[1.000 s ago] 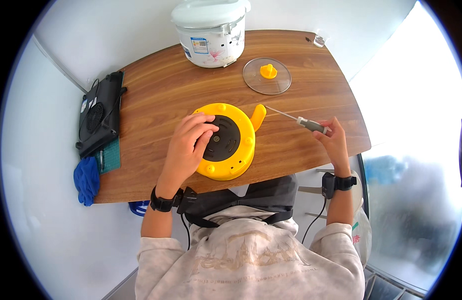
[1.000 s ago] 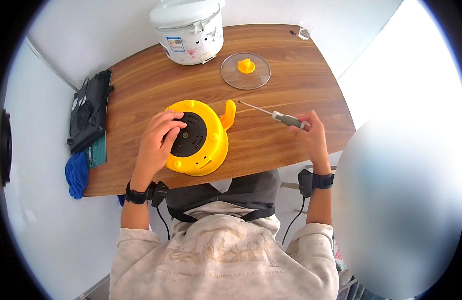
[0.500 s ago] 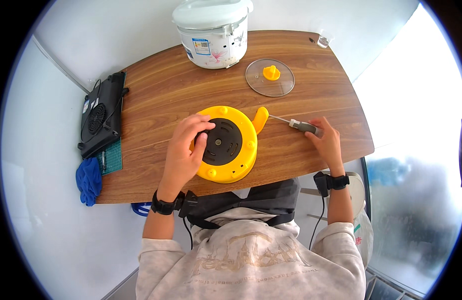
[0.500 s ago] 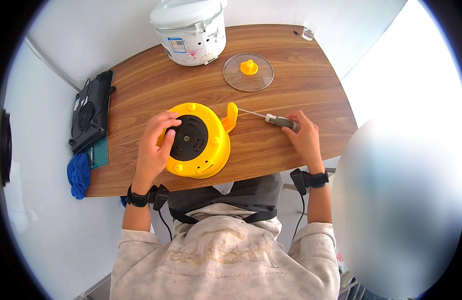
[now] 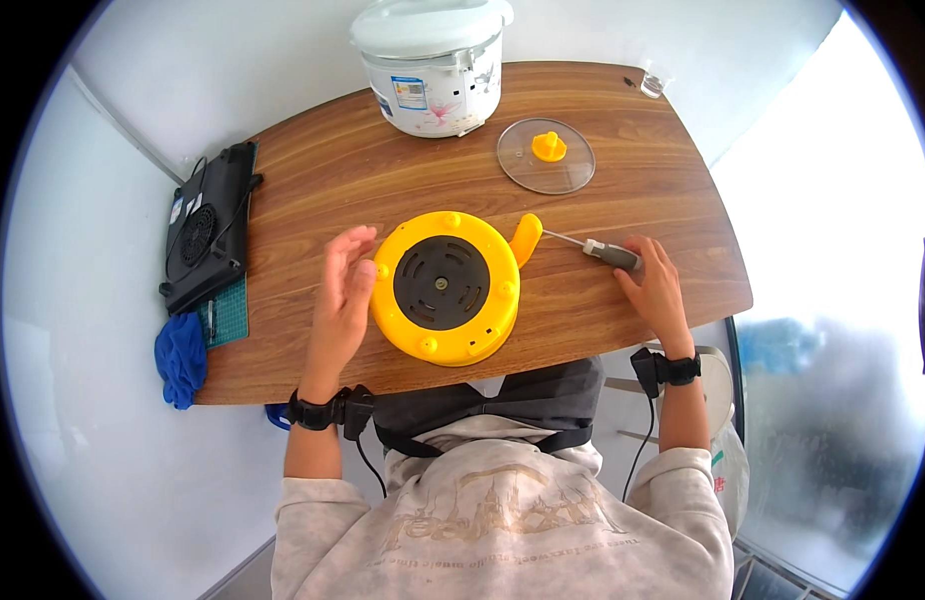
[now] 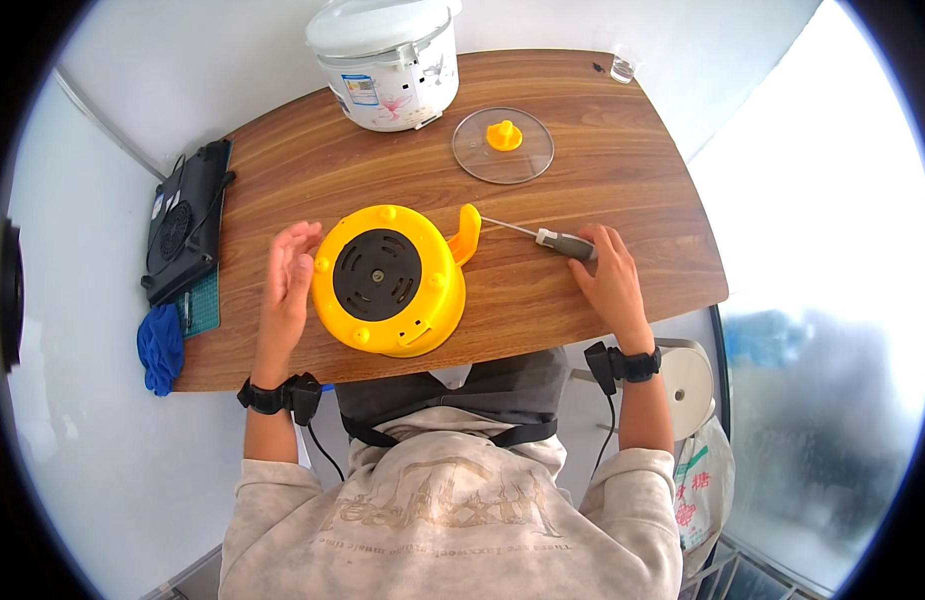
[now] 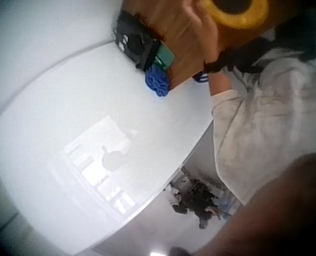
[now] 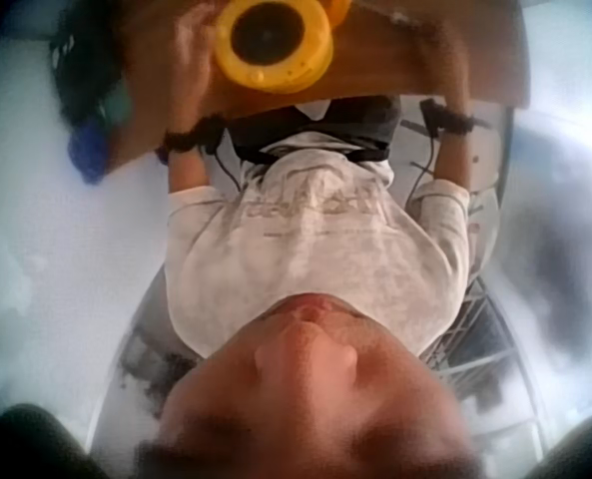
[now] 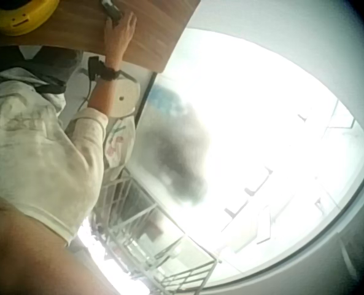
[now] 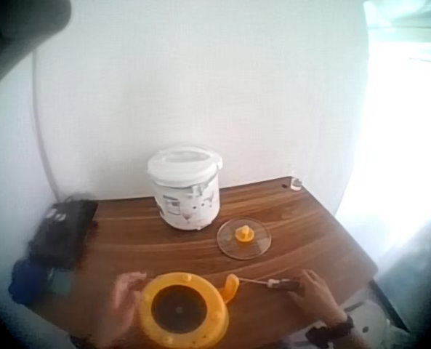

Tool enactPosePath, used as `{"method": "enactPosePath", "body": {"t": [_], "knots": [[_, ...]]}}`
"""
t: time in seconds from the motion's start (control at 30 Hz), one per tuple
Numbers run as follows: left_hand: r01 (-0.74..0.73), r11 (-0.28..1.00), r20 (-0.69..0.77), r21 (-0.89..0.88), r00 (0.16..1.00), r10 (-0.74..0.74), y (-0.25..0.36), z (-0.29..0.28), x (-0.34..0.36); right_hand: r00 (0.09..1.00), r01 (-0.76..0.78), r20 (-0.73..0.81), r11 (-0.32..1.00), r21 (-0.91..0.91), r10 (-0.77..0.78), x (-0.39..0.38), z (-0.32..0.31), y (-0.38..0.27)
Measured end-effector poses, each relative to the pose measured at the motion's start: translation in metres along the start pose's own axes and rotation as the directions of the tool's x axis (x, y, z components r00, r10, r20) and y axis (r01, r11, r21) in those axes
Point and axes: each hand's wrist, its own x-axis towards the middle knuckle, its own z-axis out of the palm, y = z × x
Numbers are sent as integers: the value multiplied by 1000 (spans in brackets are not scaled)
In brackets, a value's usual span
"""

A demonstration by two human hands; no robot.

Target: The person disassembles a yellow electric kettle by unscrewing the base, removes the bottom cover, and uses a screwdriver to adjust internal components. They then reassemble the kettle, wipe the interior with a blue cloth, and place the glass lid back on top.

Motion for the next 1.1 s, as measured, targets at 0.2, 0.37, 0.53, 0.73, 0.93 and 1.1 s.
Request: {"method": "enactPosePath", "body": {"t": [0.2, 0.37, 0.53, 0.73, 0.93, 1.1], "knots": [[240, 968, 67, 76, 967, -245, -5, -21, -11, 1000, -19, 12, 1000, -19, 19, -1, 0, -2], [356, 918, 97, 174, 921, -376, -16, -27, -20, 982, 100, -149, 986, -133, -120, 1, 2, -15], [537, 827, 130, 166, 819, -559, -15, -27, -24, 994, -102, 58, 989, 106, 96, 14, 5, -50], [618, 765, 178, 181, 745, -643, -12, -16, -23, 839, -316, 533, 895, 315, 109, 22, 30, -69], [609, 781, 229, 135, 748, -623, -6, -15, -25, 759, -235, 651, 940, 247, 19, 27, 43, -100], [602, 792, 266, 107, 750, -606, 0, -16, -29, 889, -116, 454, 937, 328, -49, 20, 57, -98]]}}
